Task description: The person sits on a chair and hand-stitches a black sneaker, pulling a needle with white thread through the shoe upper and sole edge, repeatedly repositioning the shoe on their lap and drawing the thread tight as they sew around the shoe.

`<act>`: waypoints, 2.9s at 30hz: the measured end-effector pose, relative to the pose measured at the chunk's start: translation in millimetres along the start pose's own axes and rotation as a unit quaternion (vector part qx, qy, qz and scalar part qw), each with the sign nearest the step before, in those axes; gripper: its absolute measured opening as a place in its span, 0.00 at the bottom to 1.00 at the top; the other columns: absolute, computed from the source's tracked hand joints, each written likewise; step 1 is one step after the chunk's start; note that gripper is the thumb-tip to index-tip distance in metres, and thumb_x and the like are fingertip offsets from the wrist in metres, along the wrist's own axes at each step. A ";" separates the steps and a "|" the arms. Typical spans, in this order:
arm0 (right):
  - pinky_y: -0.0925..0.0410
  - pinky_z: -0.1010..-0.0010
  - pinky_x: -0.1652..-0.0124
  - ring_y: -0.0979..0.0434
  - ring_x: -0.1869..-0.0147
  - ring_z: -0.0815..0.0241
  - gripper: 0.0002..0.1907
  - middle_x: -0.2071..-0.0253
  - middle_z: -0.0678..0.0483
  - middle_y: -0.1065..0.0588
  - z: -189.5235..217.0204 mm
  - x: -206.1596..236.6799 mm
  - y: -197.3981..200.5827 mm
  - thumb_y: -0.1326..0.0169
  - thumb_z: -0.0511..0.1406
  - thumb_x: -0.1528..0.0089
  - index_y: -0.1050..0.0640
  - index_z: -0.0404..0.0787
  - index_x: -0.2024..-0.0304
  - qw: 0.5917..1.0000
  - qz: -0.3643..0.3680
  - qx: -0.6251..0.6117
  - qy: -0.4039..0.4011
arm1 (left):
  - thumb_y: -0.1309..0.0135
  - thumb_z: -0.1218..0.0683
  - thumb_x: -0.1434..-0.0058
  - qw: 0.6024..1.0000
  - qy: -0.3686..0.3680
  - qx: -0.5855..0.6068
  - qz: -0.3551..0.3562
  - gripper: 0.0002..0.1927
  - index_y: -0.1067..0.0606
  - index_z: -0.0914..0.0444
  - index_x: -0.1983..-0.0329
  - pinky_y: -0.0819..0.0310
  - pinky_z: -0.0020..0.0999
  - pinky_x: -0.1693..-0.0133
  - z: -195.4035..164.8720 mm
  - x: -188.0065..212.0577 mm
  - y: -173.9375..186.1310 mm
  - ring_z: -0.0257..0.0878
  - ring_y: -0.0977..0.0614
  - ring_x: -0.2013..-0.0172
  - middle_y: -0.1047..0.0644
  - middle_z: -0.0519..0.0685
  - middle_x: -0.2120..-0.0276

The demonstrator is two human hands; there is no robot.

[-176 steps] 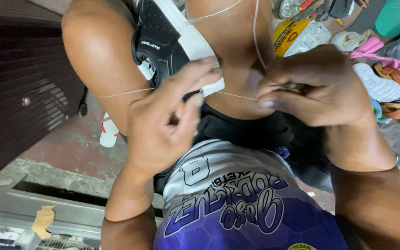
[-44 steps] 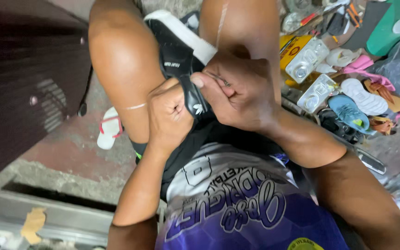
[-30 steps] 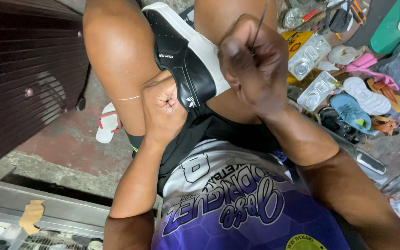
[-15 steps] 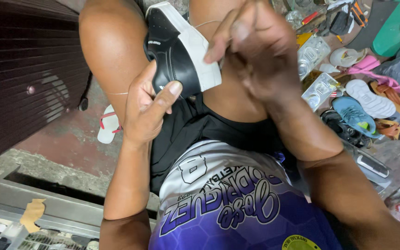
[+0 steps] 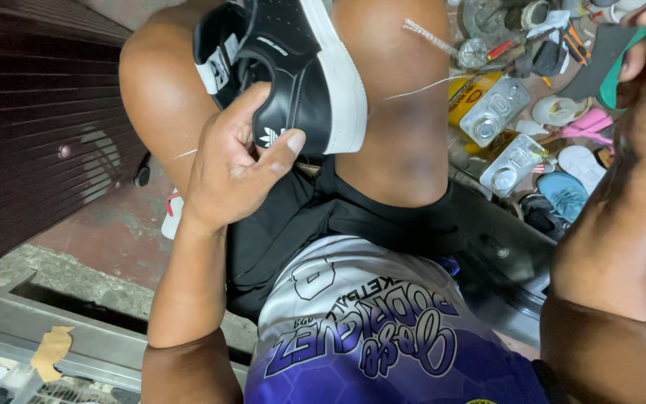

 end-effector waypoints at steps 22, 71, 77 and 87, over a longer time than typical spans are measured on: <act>0.35 0.67 0.68 0.27 0.70 0.59 0.15 0.66 0.51 0.24 154.4 69.7 -212.1 0.39 0.26 0.34 0.19 0.40 0.45 0.938 0.196 0.206 0.200 | 0.45 0.61 0.30 0.999 0.020 0.003 -0.033 0.14 0.28 0.70 0.43 0.29 0.23 0.55 17.3 12.3 0.2 0.27 0.26 0.60 0.23 0.43 0.57; 0.35 0.56 0.71 0.24 0.68 0.47 0.10 0.68 0.49 0.28 173.0 65.4 -276.6 0.39 0.35 0.31 0.27 0.38 0.60 0.803 0.311 0.456 0.224 | 0.35 0.56 0.31 0.981 -0.061 -0.152 -0.100 0.20 0.34 0.68 0.70 0.38 0.33 0.71 4.4 16.3 0.2 0.38 0.33 0.76 0.32 0.51 0.74; 0.33 0.59 0.68 0.23 0.67 0.47 0.04 0.63 0.45 0.24 177.5 67.9 -246.4 0.43 0.30 0.34 0.25 0.37 0.58 0.840 0.292 0.395 0.229 | 0.52 0.55 0.25 0.969 -0.067 0.011 -0.237 0.10 0.26 0.68 0.58 0.27 0.27 0.65 -0.4 71.6 53.2 0.33 0.24 0.69 0.25 0.52 0.58; 0.40 0.81 0.69 0.30 0.72 0.74 0.04 0.73 0.57 0.25 119.1 50.2 -201.4 0.42 0.29 0.30 0.22 0.34 0.61 0.934 0.272 0.225 -0.060 | 0.33 0.56 0.37 0.865 -0.121 -0.421 -0.247 0.19 0.25 0.67 0.46 0.25 0.33 0.66 -18.8 95.7 55.6 0.45 0.22 0.60 0.27 0.58 0.56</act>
Point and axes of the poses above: each hand's wrist, its own x-axis away from the middle knuckle, its own y-axis out of the back of the hand, z = x × y, the point moved 10 cm from there along -x, towards the middle knuckle
